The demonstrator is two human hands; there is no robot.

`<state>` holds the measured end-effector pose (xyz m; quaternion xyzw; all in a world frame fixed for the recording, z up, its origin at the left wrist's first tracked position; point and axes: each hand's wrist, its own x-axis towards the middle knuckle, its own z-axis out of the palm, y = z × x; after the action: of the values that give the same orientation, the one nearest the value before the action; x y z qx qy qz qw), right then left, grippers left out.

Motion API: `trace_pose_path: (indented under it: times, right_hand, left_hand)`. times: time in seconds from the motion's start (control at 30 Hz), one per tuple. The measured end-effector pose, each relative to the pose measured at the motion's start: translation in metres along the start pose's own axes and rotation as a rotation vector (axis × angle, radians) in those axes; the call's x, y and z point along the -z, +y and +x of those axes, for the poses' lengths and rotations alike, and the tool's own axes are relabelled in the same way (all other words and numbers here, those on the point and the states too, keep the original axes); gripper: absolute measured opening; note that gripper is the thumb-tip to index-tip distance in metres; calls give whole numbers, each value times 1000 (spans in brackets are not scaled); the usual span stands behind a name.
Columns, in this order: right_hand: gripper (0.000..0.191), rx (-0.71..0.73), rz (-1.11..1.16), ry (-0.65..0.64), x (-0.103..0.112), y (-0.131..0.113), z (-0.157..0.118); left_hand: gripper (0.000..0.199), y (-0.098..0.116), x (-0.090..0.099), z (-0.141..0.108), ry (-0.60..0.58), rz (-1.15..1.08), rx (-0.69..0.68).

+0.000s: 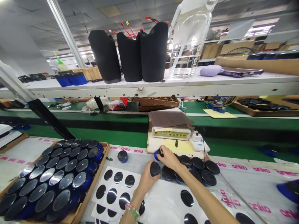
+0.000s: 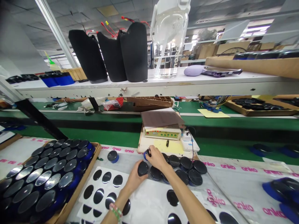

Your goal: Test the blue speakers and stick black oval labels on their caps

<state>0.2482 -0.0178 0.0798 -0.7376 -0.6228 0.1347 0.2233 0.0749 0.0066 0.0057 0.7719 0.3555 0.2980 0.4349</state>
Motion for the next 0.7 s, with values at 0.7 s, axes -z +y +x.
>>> trace_pose_path:
  times: [0.7]
  right_hand:
    - [24,-46,583,189,34,-43,-41]
  left_hand:
    - [68,53,25,-4,197,236,-179]
